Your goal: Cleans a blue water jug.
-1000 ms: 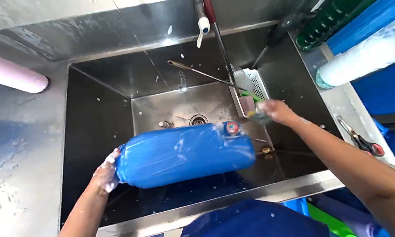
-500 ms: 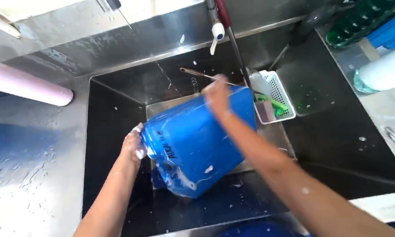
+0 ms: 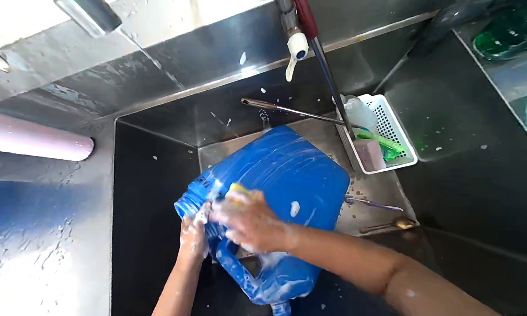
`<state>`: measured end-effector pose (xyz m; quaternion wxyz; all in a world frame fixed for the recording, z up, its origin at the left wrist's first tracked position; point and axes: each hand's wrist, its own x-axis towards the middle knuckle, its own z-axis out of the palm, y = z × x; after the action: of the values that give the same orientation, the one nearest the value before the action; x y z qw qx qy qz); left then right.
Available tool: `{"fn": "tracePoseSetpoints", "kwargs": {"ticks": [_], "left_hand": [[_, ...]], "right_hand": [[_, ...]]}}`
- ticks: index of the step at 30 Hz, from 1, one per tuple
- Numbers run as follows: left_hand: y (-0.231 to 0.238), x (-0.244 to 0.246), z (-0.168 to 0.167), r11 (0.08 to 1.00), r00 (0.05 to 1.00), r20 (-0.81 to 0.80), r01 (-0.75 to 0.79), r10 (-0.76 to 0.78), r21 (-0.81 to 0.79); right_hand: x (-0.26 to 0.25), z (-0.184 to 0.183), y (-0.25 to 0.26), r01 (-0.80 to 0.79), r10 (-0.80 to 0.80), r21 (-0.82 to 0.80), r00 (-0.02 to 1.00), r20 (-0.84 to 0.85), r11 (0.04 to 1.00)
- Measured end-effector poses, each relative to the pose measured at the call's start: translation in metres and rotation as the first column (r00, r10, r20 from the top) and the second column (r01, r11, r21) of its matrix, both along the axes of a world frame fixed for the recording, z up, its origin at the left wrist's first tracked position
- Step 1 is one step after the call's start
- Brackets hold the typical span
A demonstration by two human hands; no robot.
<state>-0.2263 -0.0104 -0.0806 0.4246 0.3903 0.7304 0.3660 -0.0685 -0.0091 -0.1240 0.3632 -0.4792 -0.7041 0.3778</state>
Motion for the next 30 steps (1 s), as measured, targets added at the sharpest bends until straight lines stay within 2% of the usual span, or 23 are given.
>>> {"fn": "tracePoseSetpoints", "kwargs": {"ticks": [1,2,4,5,6,7,8,9,11,12,13,14,15,16,18,19,20,22,25,27,28,29,30], "left_hand": [[-0.01,-0.005,0.002,0.999,0.999,0.008,0.043,-0.043,0.022],[-0.021,-0.014,0.001,0.988,0.989,-0.004,0.146,-0.146,0.051],[-0.045,-0.04,-0.008,0.874,0.882,-0.086,0.471,-0.464,0.115],[-0.057,-0.05,-0.016,0.807,0.812,-0.119,0.582,-0.571,0.098],[-0.064,-0.055,-0.024,0.77,0.773,-0.15,0.632,-0.617,0.086],[-0.064,-0.058,-0.027,0.759,0.759,-0.166,0.646,-0.63,0.073],[-0.065,-0.058,-0.03,0.766,0.764,-0.151,0.641,-0.627,0.059],[-0.065,-0.057,-0.03,0.775,0.774,-0.124,0.63,-0.621,0.048],[-0.064,-0.058,-0.029,0.776,0.776,-0.076,0.629,-0.626,0.036],[-0.063,-0.058,-0.028,0.775,0.776,-0.068,0.63,-0.627,0.042],[-0.063,-0.058,-0.03,0.781,0.783,-0.061,0.622,-0.619,0.053],[-0.065,-0.059,-0.034,0.79,0.793,-0.047,0.609,-0.607,0.066],[-0.066,-0.062,-0.039,0.804,0.809,-0.03,0.587,-0.587,0.089],[-0.067,-0.066,-0.046,0.823,0.829,-0.01,0.556,-0.559,0.119],[-0.069,-0.065,-0.054,0.867,0.874,0.046,0.472,-0.485,0.16],[-0.069,-0.063,-0.05,0.893,0.894,0.089,0.422,-0.439,0.158],[-0.07,-0.058,-0.041,0.93,0.922,0.146,0.339,-0.358,0.143],[-0.07,-0.039,-0.017,0.989,0.972,0.189,0.129,-0.14,0.072],[-0.067,-0.021,-0.013,0.998,0.988,0.145,-0.043,0.049,-0.043],[-0.053,-0.02,-0.032,0.992,0.991,0.069,-0.108,0.112,-0.063],[-0.044,-0.02,-0.035,0.993,0.995,0.014,-0.1,0.101,-0.064],[-0.038,-0.021,-0.034,0.995,0.997,-0.035,-0.073,0.07,-0.072],[-0.032,-0.022,-0.03,0.995,0.998,-0.058,-0.02,0.014,-0.095]], "right_hand": [[0.001,0.003,0.005,-0.067,0.07,0.096,0.997,-0.028,0.993],[0.019,-0.018,0.023,-0.053,0.054,0.146,0.999,0.0,0.988],[0.091,-0.1,0.066,0.017,-0.011,-0.071,0.996,0.088,0.997],[0.125,-0.144,0.07,0.097,-0.066,-0.192,0.985,0.161,0.977],[0.145,-0.165,0.068,0.166,-0.094,-0.313,0.968,0.232,0.935],[0.145,-0.157,0.063,0.212,-0.099,-0.391,0.952,0.289,0.896],[0.131,-0.125,0.049,0.209,-0.081,-0.422,0.95,0.302,0.882],[0.109,-0.077,0.021,0.122,-0.013,-0.403,0.964,0.265,0.907],[0.073,0.011,-0.048,-0.117,0.133,-0.157,0.987,0.095,0.981],[0.069,0.022,-0.068,-0.154,0.155,0.016,0.988,-0.016,0.988],[0.077,0.011,-0.07,-0.118,0.13,0.108,0.986,-0.104,0.987],[0.097,-0.02,-0.058,-0.04,0.049,0.081,0.993,-0.112,0.996],[0.126,-0.063,-0.037,0.027,-0.034,-0.078,0.996,-0.084,0.997],[0.159,-0.114,-0.01,0.088,-0.109,-0.317,0.993,-0.048,0.944],[0.204,-0.189,0.029,0.277,-0.39,-0.709,0.921,0.003,0.649],[0.211,-0.204,0.036,0.342,-0.501,-0.787,0.864,0.049,0.513],[0.217,-0.202,0.037,0.382,-0.539,-0.801,0.837,0.089,0.46],[0.239,-0.173,0.035,0.459,-0.53,-0.709,0.836,0.141,0.535],[0.234,-0.061,0.032,0.523,-0.4,-0.481,0.851,0.34,0.704],[0.158,0.017,0.014,0.383,-0.3,-0.162,0.874,0.383,0.91],[0.108,0.053,-0.001,0.273,-0.263,0.017,0.906,0.331,0.962],[0.065,0.086,-0.015,0.184,-0.208,0.113,0.945,0.254,0.976],[0.042,0.108,-0.023,0.077,-0.093,0.091,0.98,0.178,0.993]]}}
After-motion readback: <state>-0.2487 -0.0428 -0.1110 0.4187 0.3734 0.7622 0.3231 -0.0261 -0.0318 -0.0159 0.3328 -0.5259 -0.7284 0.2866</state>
